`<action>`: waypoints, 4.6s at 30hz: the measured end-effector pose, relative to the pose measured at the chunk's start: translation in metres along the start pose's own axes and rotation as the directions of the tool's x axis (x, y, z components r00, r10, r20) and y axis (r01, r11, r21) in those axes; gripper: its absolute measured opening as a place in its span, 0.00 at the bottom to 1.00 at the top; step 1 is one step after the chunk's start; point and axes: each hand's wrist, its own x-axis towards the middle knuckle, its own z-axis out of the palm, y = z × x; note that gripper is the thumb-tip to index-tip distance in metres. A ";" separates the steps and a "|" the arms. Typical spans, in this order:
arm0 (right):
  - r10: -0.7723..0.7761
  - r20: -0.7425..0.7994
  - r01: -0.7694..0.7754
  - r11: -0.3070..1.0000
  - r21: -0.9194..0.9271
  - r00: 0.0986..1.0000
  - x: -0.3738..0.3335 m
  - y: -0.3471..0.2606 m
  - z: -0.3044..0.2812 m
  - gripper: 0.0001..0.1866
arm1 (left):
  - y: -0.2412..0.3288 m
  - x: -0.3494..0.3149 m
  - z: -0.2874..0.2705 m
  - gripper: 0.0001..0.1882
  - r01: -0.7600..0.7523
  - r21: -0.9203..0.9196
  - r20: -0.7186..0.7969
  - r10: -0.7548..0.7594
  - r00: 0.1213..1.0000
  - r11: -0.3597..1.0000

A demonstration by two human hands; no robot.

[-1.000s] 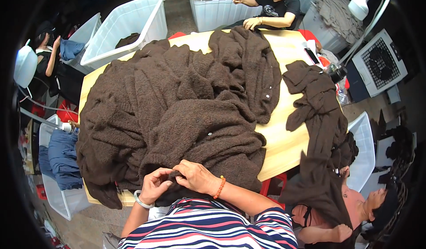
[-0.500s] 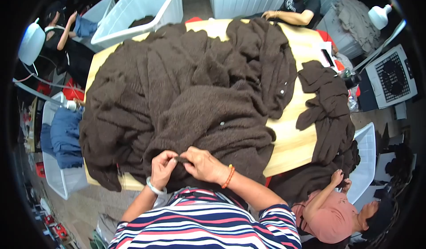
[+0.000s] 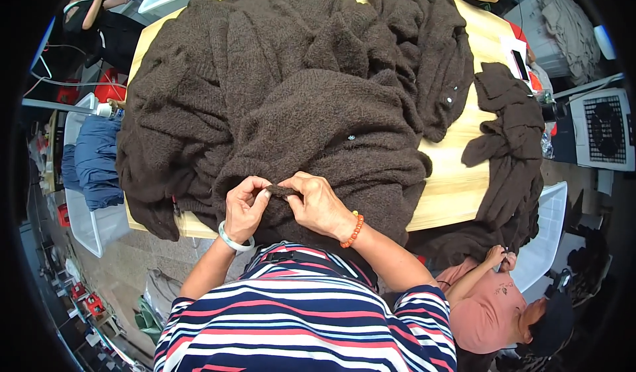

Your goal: Fastening buttons on a brown garment at a sewing factory workstation.

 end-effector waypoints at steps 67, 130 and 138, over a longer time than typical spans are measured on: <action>-0.264 0.043 0.267 0.937 -0.224 0.963 -0.006 -0.006 -0.022 0.08 | 0.033 0.046 -0.015 0.20 -0.412 0.439 0.429 0.217 0.877 0.798; -0.317 0.090 0.326 0.860 -0.393 0.944 0.001 0.002 -0.010 0.09 | -0.052 0.125 0.013 0.14 -0.036 0.660 0.391 -0.303 0.869 0.750; -0.319 0.086 0.326 0.857 -0.399 0.944 0.000 -0.004 -0.010 0.09 | -0.066 0.135 0.005 0.13 -0.104 0.570 0.576 -0.305 0.758 0.815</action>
